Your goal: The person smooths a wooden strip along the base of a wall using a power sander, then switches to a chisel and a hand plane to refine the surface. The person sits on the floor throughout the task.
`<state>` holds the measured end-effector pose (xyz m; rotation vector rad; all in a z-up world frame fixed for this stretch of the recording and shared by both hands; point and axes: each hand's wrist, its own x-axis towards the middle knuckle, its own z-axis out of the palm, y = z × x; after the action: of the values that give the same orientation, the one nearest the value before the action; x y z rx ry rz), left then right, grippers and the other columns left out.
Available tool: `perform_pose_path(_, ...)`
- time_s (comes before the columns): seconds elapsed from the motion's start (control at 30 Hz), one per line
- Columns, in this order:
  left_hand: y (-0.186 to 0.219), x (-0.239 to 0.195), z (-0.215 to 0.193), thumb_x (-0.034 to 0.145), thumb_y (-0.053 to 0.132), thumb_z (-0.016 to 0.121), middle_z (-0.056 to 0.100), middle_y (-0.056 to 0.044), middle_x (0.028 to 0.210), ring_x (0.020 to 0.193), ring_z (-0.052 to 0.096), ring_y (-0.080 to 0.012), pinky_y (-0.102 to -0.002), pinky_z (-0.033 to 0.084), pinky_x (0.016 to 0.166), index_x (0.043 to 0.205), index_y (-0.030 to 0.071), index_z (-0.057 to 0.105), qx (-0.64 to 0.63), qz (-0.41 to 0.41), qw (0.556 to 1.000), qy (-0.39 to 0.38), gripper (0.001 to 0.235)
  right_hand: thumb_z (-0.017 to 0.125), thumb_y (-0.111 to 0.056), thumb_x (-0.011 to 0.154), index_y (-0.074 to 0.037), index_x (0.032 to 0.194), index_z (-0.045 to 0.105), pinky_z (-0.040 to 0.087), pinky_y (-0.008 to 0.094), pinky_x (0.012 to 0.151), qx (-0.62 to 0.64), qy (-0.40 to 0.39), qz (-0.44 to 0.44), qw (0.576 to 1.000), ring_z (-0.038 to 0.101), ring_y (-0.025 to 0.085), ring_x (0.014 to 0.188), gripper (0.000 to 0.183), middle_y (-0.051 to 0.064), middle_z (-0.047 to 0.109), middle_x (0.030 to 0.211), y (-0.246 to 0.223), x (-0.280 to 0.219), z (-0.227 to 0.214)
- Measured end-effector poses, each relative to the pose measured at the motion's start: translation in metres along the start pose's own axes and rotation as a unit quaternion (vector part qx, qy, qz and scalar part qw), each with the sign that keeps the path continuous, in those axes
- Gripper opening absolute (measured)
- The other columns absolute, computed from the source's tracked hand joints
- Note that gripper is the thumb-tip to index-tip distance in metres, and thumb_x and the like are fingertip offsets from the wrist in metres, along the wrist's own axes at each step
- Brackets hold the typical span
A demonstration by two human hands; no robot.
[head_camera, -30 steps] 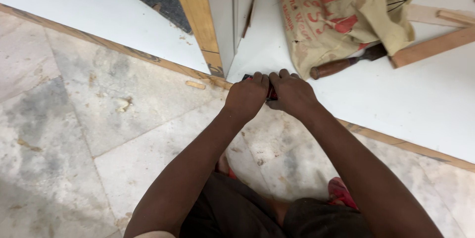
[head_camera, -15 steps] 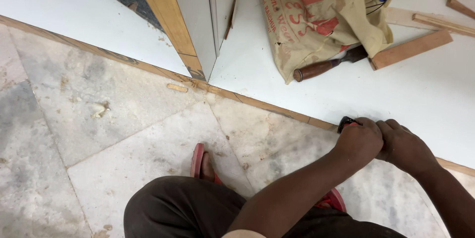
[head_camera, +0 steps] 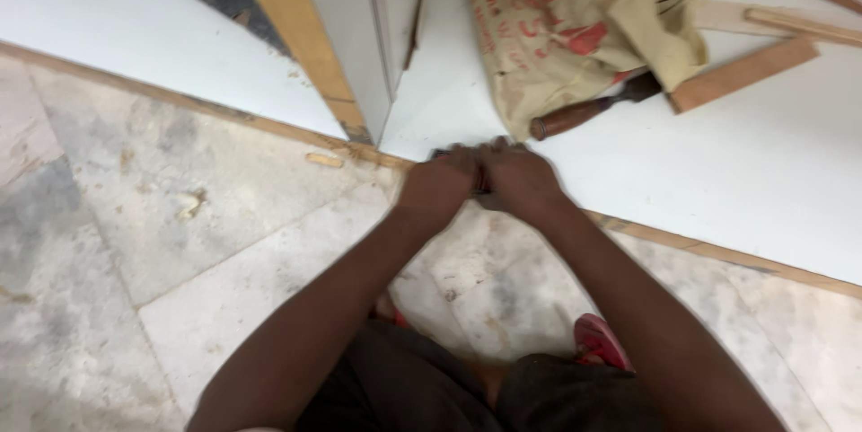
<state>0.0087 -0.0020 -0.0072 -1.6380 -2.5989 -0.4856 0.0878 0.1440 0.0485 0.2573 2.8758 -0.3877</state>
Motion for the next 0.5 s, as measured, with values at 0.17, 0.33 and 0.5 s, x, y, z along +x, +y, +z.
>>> perform_pose_path(0.17, -0.015, -0.006, -0.016, 0.085, 0.011, 0.063, 0.068, -0.015, 0.098, 0.078, 0.073, -0.0284, -0.038, 0.059, 0.062, 0.1, 0.0, 0.064, 0.021, -0.018, 0.998, -0.06, 0.019, 0.089, -0.032, 0.068, -0.011, 0.12, 0.059, 0.055, 0.045, 0.088, 0.017, -0.03, 0.005, 0.999, 0.063, 0.033, 0.107, 0.063, 0.011, 0.062, 0.117, -0.019, 0.008, -0.002)
perform_pose_path(0.33, 0.047, 0.016, 0.045, 0.086, 0.006, 0.062, 0.069, -0.016, 0.093, 0.074, 0.073, -0.0294, -0.04, 0.059, 0.059, 0.098, 0.001, 0.066, -0.004, 0.01, 1.0, 0.007, 0.013, 0.087, -0.033, 0.067, -0.015, 0.129, 0.059, 0.054, 0.046, 0.089, 0.026, 0.031, -0.035, 0.999, 0.063, 0.035, 0.104, 0.07, 0.013, 0.064, 0.113, 0.053, -0.034, 0.006)
perform_pose_path(0.5, 0.198, 0.074, 0.114, 0.08, 0.01, 0.067, 0.071, -0.024, 0.102, 0.071, 0.074, -0.0257, -0.035, 0.058, 0.053, 0.106, -0.006, 0.068, 0.003, 0.058, 0.997, 0.046, 0.03, 0.086, -0.038, 0.068, -0.014, 0.115, 0.06, 0.052, 0.045, 0.099, -0.048, -0.014, 0.078, 0.996, 0.06, 0.033, 0.12, 0.059, 0.01, 0.066, 0.118, 0.172, -0.128, -0.002)
